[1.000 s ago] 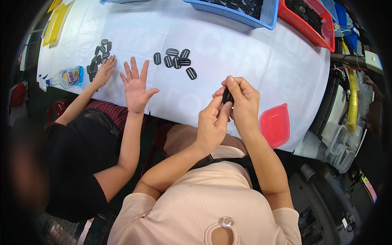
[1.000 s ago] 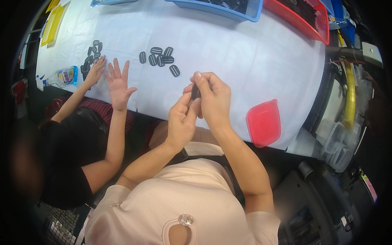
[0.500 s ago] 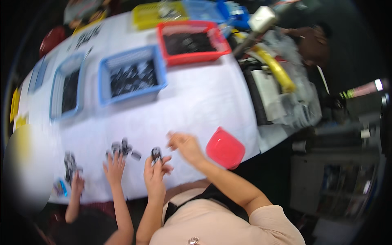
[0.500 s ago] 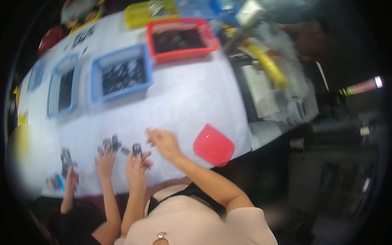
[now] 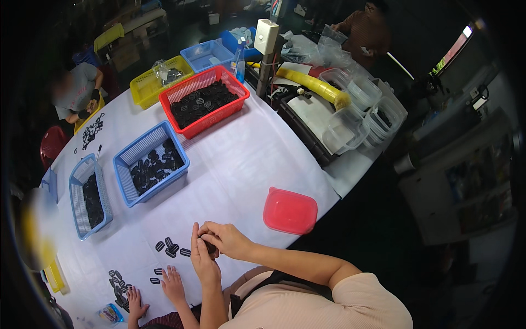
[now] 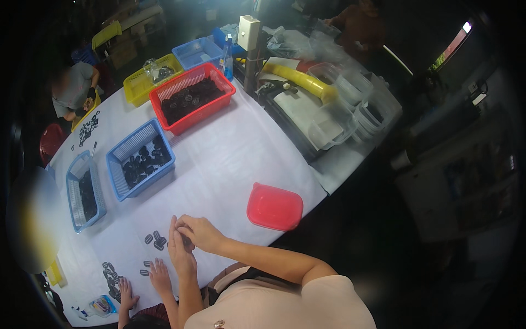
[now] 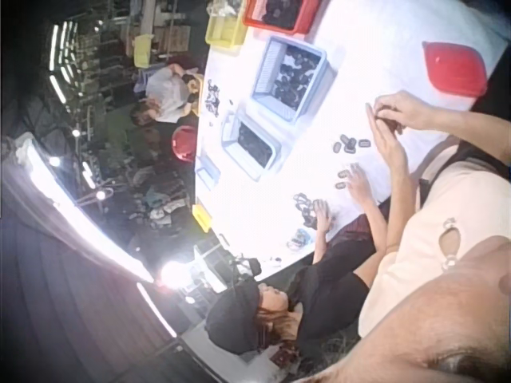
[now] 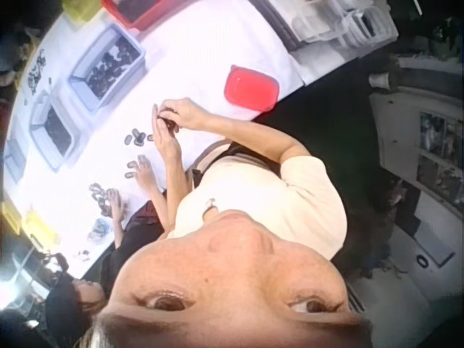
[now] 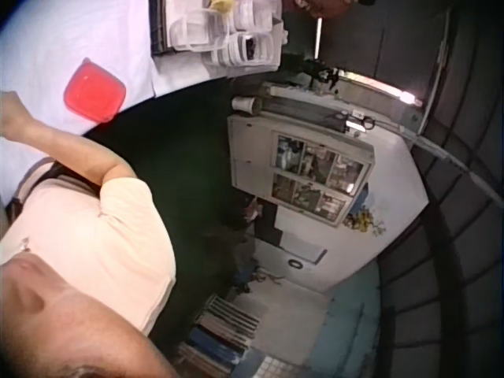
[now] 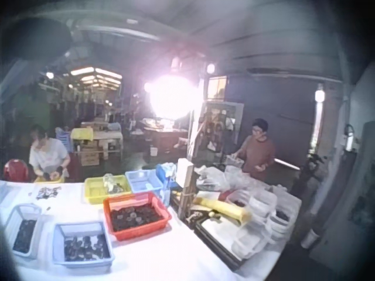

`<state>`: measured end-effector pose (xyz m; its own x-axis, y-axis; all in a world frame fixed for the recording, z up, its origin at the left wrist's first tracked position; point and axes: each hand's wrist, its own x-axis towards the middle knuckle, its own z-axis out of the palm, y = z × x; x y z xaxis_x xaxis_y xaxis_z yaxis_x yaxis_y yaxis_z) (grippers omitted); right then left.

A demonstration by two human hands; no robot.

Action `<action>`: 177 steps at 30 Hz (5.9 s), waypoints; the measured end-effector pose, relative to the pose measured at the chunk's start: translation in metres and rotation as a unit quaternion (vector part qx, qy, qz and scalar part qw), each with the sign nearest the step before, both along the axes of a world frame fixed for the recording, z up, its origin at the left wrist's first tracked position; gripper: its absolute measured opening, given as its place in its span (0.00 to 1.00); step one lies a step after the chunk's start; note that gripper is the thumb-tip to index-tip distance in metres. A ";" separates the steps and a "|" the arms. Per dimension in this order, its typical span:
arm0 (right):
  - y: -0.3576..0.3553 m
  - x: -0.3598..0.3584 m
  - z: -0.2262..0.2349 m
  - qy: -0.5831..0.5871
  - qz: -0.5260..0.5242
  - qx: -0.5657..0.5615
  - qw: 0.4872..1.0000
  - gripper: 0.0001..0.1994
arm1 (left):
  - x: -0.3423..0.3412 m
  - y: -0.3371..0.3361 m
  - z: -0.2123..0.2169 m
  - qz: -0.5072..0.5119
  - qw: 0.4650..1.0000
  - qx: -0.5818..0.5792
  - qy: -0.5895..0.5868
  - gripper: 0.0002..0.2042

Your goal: The person picks up small black plastic buckle halves from a table and snaps them together by hand. They place the assembled buckles into a blue basket. Another person works alongside at the same table.

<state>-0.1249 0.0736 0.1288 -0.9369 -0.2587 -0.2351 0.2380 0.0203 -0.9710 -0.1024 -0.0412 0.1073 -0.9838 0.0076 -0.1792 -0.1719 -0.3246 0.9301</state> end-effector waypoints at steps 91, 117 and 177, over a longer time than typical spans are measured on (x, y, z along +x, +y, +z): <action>-0.096 -0.057 -0.038 -0.054 -0.071 0.172 0.981 0.09 | -0.032 -0.136 -0.019 -0.031 0.958 0.135 -0.252 0.20; -0.117 -0.121 -0.139 0.142 -0.029 0.464 0.874 0.11 | -0.029 -0.115 -0.046 -0.039 0.957 0.166 -0.234 0.22; -0.087 -0.033 -0.031 -0.193 -0.004 0.023 0.981 0.09 | -0.023 -0.145 -0.016 -0.005 0.983 -0.015 -0.185 0.12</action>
<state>-0.1575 -0.0133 0.0980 -0.7774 -0.2324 -0.5845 0.5888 0.0581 -0.8062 -0.1258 -0.1864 0.0914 -0.8512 0.0057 -0.5249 -0.5031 -0.2941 0.8127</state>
